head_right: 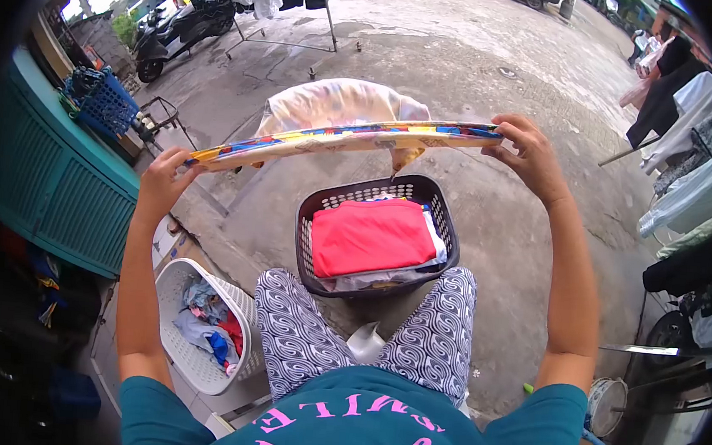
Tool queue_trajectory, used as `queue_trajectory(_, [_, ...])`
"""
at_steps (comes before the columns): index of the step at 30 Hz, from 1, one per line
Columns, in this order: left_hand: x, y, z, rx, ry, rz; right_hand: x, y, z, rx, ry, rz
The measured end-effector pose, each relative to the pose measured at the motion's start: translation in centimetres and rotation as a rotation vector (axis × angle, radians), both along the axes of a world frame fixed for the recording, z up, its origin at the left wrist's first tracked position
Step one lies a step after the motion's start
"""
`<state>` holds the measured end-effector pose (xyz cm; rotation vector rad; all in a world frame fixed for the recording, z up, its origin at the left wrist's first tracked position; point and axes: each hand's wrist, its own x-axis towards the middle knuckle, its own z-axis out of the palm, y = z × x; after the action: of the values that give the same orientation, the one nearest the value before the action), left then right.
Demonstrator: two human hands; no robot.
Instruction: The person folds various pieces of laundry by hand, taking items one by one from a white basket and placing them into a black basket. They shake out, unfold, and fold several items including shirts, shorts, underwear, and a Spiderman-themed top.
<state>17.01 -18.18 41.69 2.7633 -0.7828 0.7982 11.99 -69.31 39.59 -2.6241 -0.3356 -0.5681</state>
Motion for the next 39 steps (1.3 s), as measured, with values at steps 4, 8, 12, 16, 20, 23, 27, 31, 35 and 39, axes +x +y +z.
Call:
queue_trajectory(4, [0.1,1.1,1.0,-0.304,0.216,-0.096,-0.9,-1.8,0.4,0.703,0.126,0.207])
queue_trajectory(8, [3.2,0.4,1.0,-0.854,0.486,-0.264,1.3,-2.2,1.9,0.817,0.133,0.287])
queue_trajectory(12, [6.1,-1.5,-2.1,-0.842,0.55,-0.205,4.2,-1.6,-0.9,0.926,0.182,0.156])
queue_trajectory(16, [8.1,-3.9,-5.3,-0.858,0.541,-0.117,6.7,-1.0,-3.6,0.89,0.207,-0.04])
queue_trajectory(20, [9.5,-5.2,-4.2,-0.871,0.438,-0.079,9.2,-2.1,-3.8,0.87,0.128,-0.096])
queue_trajectory(23, [8.4,-5.5,-3.0,-0.866,0.389,-0.06,8.3,-1.8,-2.3,0.888,-0.017,-0.088])
queue_trajectory(27, [4.7,-5.5,-5.0,-0.964,0.357,-0.129,4.9,-2.0,-4.0,0.907,-0.022,-0.039])
queue_trajectory(31, [-1.3,-5.5,-11.4,-0.9,0.425,-0.124,-0.3,-2.0,-9.2,0.893,0.12,-0.01])
queue_trajectory(35, [-7.8,-5.6,-18.5,-0.729,0.649,-0.073,-5.9,-1.4,-16.1,0.87,0.337,-0.074])
queue_trajectory(39, [-12.9,-5.2,-24.2,-0.612,0.857,0.007,-10.7,-1.2,-21.7,0.736,0.504,-0.178])
